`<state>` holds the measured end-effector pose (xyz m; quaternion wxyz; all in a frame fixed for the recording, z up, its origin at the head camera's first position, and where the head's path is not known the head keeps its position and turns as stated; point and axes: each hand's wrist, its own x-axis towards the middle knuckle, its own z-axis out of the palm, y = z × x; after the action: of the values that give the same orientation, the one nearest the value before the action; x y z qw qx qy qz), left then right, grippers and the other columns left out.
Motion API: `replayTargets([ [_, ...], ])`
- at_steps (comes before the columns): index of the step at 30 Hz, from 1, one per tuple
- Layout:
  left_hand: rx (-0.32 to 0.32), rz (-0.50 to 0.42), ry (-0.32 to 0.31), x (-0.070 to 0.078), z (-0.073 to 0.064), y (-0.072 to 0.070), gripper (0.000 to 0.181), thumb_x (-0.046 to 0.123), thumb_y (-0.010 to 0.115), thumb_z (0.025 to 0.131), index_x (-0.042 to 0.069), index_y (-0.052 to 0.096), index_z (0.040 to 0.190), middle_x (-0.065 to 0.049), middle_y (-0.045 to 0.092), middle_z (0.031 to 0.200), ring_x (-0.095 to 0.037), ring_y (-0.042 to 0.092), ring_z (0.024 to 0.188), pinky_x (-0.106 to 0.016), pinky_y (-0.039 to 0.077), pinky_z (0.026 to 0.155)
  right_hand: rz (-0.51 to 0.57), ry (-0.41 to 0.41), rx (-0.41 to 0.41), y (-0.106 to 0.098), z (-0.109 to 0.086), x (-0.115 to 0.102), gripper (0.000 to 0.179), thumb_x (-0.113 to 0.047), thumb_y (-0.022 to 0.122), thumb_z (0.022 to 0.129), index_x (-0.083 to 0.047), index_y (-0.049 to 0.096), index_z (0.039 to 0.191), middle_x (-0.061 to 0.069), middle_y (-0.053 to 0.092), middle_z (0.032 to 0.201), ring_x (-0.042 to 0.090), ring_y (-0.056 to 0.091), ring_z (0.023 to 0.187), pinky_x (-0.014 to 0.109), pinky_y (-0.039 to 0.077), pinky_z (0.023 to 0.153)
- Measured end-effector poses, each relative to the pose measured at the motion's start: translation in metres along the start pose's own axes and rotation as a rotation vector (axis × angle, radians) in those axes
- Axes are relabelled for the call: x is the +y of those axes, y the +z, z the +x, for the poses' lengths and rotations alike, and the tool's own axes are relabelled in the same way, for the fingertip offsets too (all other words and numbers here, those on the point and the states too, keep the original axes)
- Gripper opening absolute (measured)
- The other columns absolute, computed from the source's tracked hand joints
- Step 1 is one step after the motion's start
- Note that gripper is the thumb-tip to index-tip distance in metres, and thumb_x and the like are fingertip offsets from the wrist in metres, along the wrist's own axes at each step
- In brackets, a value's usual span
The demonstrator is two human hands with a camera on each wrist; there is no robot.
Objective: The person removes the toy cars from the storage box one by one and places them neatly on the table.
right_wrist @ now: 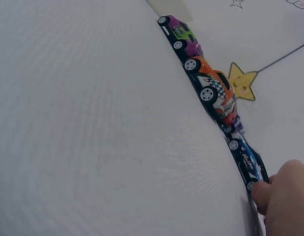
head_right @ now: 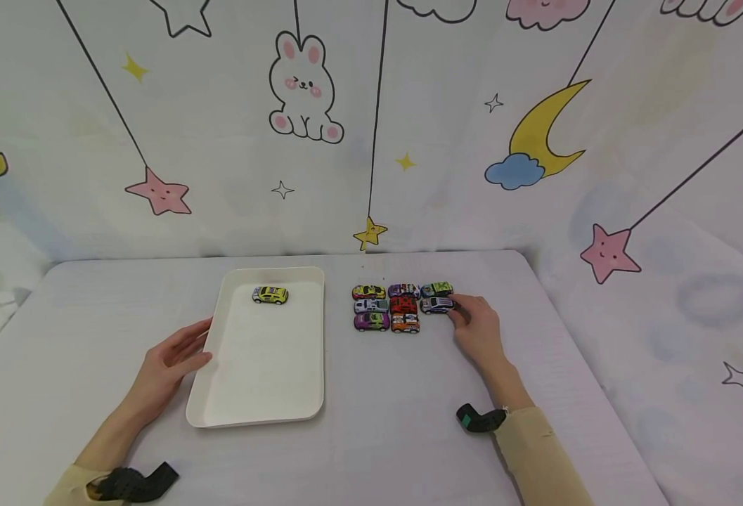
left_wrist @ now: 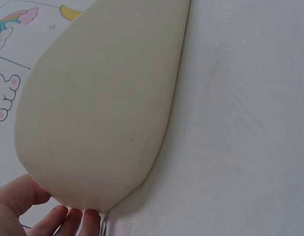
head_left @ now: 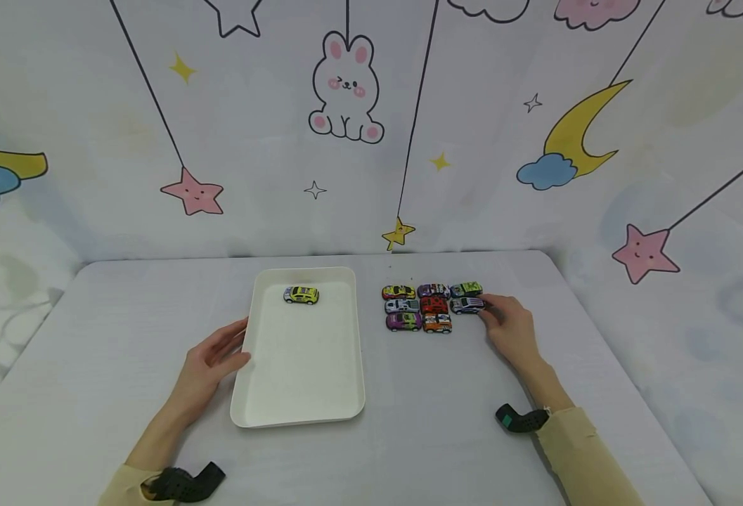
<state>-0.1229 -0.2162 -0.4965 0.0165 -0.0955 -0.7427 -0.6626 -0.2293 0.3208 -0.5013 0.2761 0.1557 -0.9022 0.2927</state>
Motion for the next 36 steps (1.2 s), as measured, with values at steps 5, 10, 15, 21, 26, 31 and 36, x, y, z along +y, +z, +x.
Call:
replayTargets([
  [5, -0.002, -0.006, 0.006, 0.000, 0.000, 0.000, 0.057, 0.001, 0.063, 0.096, -0.005, 0.040, 0.148, -0.013, 0.047, 0.152, 0.000, 0.050, 0.131, -0.011, 0.044, 0.103, 0.000, 0.006, -0.004, -0.001, 0.000, -0.001, 0.031, 0.010, 0.074, 0.080, 0.004, 0.072, 0.110, 0.021, 0.073, 0.100, 0.036, 0.066, 0.092, 0.049, 0.053, 0.077],
  [10, -0.007, -0.015, 0.003, 0.000, 0.000, 0.000, 0.057, 0.001, 0.063, 0.096, -0.005, 0.039, 0.148, -0.012, 0.046, 0.152, -0.001, 0.050, 0.132, -0.011, 0.045, 0.103, 0.009, 0.005, -0.013, -0.003, 0.000, -0.002, 0.031, 0.010, 0.075, 0.080, 0.004, 0.072, 0.109, 0.020, 0.073, 0.100, 0.035, 0.066, 0.093, 0.049, 0.053, 0.078],
  [15, -0.004, -0.013, -0.014, -0.001, -0.001, 0.001, 0.058, 0.002, 0.064, 0.096, -0.005, 0.039, 0.149, -0.014, 0.046, 0.153, 0.000, 0.050, 0.131, -0.011, 0.045, 0.102, 0.021, -0.001, -0.005, -0.003, 0.000, -0.002, 0.030, 0.010, 0.075, 0.079, 0.004, 0.072, 0.109, 0.021, 0.072, 0.099, 0.036, 0.065, 0.093, 0.051, 0.052, 0.080],
  [21, 0.006, 0.018, -0.035, -0.001, 0.000, 0.002, 0.059, 0.005, 0.065, 0.096, -0.003, 0.040, 0.149, -0.021, 0.042, 0.154, 0.002, 0.050, 0.131, -0.011, 0.045, 0.102, 0.036, -0.001, 0.015, -0.003, 0.001, -0.001, 0.030, 0.009, 0.075, 0.079, 0.003, 0.072, 0.108, 0.020, 0.073, 0.100, 0.036, 0.065, 0.095, 0.046, 0.050, 0.081],
  [26, 0.004, 0.015, -0.026, 0.000, 0.000, 0.001, 0.059, 0.004, 0.065, 0.096, -0.003, 0.040, 0.149, -0.021, 0.042, 0.154, 0.002, 0.050, 0.131, -0.010, 0.044, 0.103, 0.042, 0.000, 0.031, -0.004, 0.000, -0.004, 0.031, 0.009, 0.075, 0.078, 0.003, 0.073, 0.108, 0.020, 0.073, 0.102, 0.036, 0.065, 0.096, 0.045, 0.049, 0.082],
  [31, 0.004, -0.002, -0.003, 0.000, -0.001, 0.001, 0.058, 0.002, 0.064, 0.096, -0.006, 0.039, 0.148, -0.012, 0.046, 0.153, 0.002, 0.049, 0.131, -0.010, 0.043, 0.103, 0.039, -0.012, 0.048, -0.003, 0.001, -0.010, 0.033, 0.010, 0.074, 0.079, 0.003, 0.071, 0.111, 0.021, 0.071, 0.108, 0.036, 0.063, 0.100, 0.048, 0.049, 0.087],
  [36, 0.008, 0.019, -0.021, 0.000, 0.000, 0.001, 0.058, 0.004, 0.065, 0.096, -0.004, 0.040, 0.148, -0.017, 0.045, 0.153, 0.003, 0.050, 0.130, -0.009, 0.044, 0.102, 0.056, -0.069, 0.105, 0.002, 0.001, -0.019, 0.035, 0.013, 0.074, 0.077, 0.004, 0.070, 0.111, 0.020, 0.071, 0.108, 0.035, 0.062, 0.101, 0.039, 0.049, 0.092],
])
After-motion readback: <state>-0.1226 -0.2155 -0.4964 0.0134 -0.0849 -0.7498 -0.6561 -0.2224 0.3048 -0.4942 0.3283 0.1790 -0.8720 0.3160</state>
